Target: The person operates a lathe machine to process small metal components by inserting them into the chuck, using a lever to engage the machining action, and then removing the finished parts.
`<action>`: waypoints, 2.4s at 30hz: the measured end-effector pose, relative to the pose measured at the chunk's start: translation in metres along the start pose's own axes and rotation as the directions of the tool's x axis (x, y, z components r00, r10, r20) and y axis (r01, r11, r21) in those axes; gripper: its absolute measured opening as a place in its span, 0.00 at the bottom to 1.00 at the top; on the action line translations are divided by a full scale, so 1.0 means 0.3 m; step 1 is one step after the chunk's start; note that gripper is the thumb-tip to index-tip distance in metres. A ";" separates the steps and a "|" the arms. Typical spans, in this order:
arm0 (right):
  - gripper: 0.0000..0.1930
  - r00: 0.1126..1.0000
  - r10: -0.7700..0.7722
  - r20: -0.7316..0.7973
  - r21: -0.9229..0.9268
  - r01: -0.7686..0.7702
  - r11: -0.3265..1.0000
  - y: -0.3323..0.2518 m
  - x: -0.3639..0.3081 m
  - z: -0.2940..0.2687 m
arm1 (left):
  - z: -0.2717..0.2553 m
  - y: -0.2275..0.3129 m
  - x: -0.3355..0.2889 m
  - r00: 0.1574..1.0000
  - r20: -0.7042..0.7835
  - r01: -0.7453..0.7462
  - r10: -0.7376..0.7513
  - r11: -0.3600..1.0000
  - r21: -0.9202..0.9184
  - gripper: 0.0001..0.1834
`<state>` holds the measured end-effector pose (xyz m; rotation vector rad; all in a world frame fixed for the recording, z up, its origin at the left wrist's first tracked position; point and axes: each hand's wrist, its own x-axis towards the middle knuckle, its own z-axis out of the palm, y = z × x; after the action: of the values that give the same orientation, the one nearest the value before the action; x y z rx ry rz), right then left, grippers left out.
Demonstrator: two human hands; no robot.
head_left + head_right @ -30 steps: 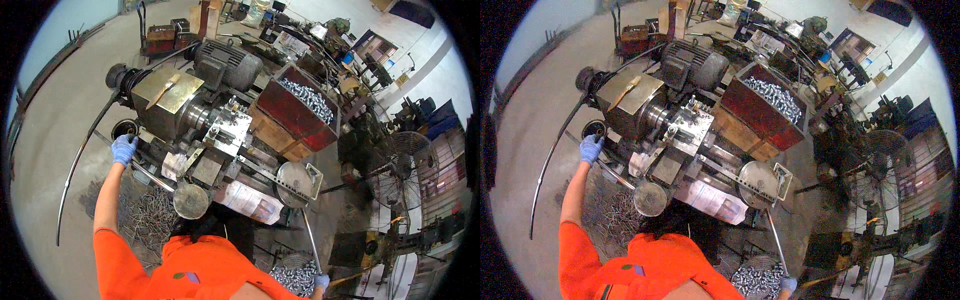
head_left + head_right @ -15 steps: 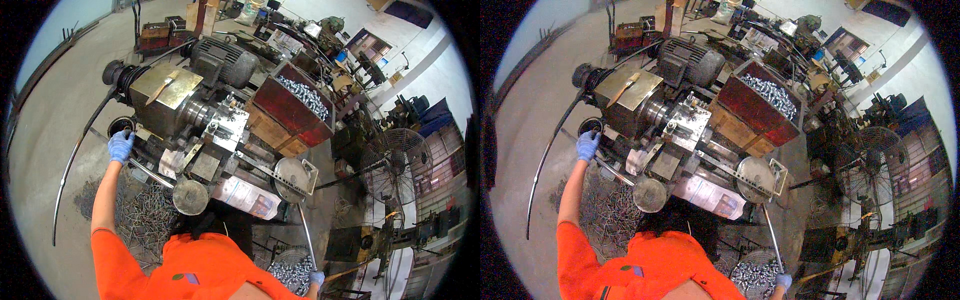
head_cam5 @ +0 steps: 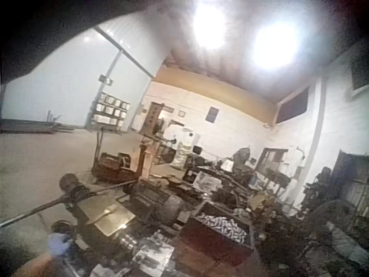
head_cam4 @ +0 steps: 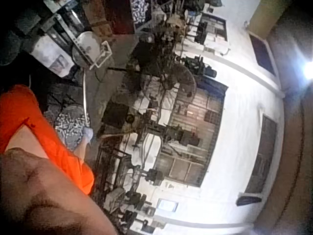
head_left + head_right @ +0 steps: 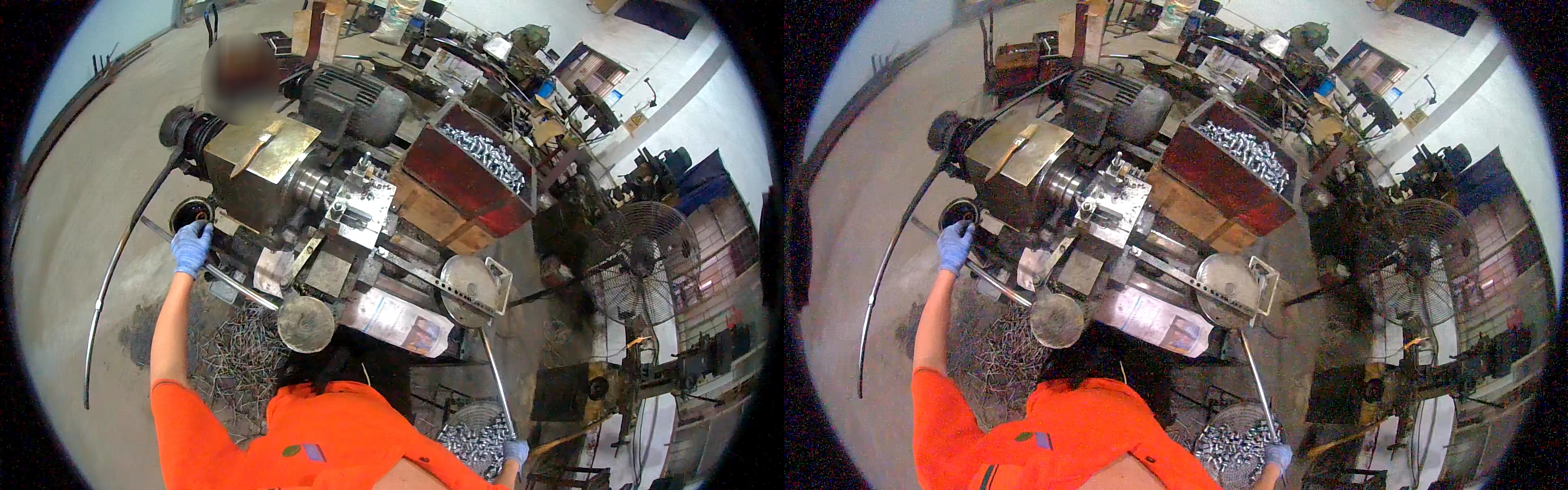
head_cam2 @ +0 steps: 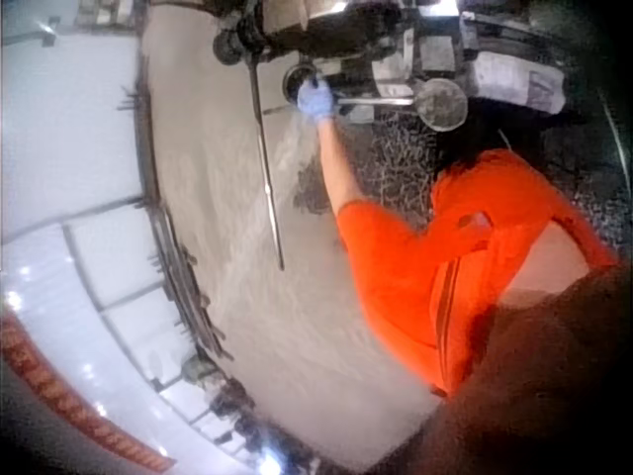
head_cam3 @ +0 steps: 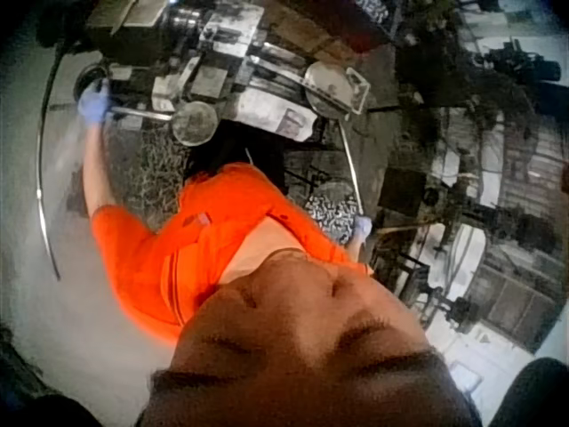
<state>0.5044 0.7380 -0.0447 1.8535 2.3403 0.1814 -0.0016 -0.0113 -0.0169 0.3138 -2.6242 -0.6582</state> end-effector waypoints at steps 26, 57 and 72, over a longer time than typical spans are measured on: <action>0.18 0.998 0.029 -0.050 0.023 -0.027 0.999 -0.048 -0.091 -0.039 | -0.008 0.006 -0.006 0.999 -0.028 0.036 -0.036 0.999 0.018 0.16; 0.14 0.996 0.023 -0.088 0.205 -0.004 0.979 -0.051 -0.137 -0.021 | 0.049 -0.088 0.020 0.999 0.036 0.044 -0.036 0.971 -0.236 0.16; 0.15 0.997 0.056 0.047 0.074 -0.060 0.995 -0.052 -0.157 -0.037 | 0.112 -0.135 0.037 0.997 0.014 0.072 -0.073 0.898 -0.433 0.16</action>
<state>0.4978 0.6885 -0.0347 1.9408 2.2957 0.0579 -0.0216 -0.0362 -0.0599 0.2740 -2.3821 -1.2378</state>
